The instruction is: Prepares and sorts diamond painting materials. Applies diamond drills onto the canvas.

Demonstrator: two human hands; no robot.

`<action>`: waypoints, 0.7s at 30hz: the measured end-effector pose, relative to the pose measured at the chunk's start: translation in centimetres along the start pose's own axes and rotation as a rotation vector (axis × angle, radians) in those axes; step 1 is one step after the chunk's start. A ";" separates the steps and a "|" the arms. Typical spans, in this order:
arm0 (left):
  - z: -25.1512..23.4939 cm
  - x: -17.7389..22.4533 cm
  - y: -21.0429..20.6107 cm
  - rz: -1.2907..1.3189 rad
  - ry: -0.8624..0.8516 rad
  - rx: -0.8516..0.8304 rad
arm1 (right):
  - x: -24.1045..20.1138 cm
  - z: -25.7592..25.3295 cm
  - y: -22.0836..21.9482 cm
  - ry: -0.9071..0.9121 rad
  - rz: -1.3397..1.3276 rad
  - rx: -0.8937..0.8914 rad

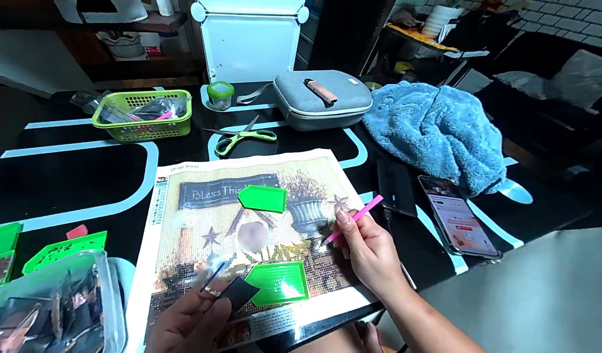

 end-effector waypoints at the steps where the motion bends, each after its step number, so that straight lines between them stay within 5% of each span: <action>1: 0.0 0.0 0.0 0.001 -0.003 -0.001 | 0.0 0.0 -0.1 0.012 0.017 -0.003; 21: 0.0 0.0 0.0 0.033 -0.007 -0.029 | -1.3 0.4 -0.3 0.184 0.064 0.007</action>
Point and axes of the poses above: each hand's wrist, its own z-axis away from the middle knuckle, its own y-axis out of the back of the hand, x = y × z, the point moved 9 cm from there along -z, towards the middle knuckle, and after that the axes turned 9 degrees about z, right-handed, at the moved point
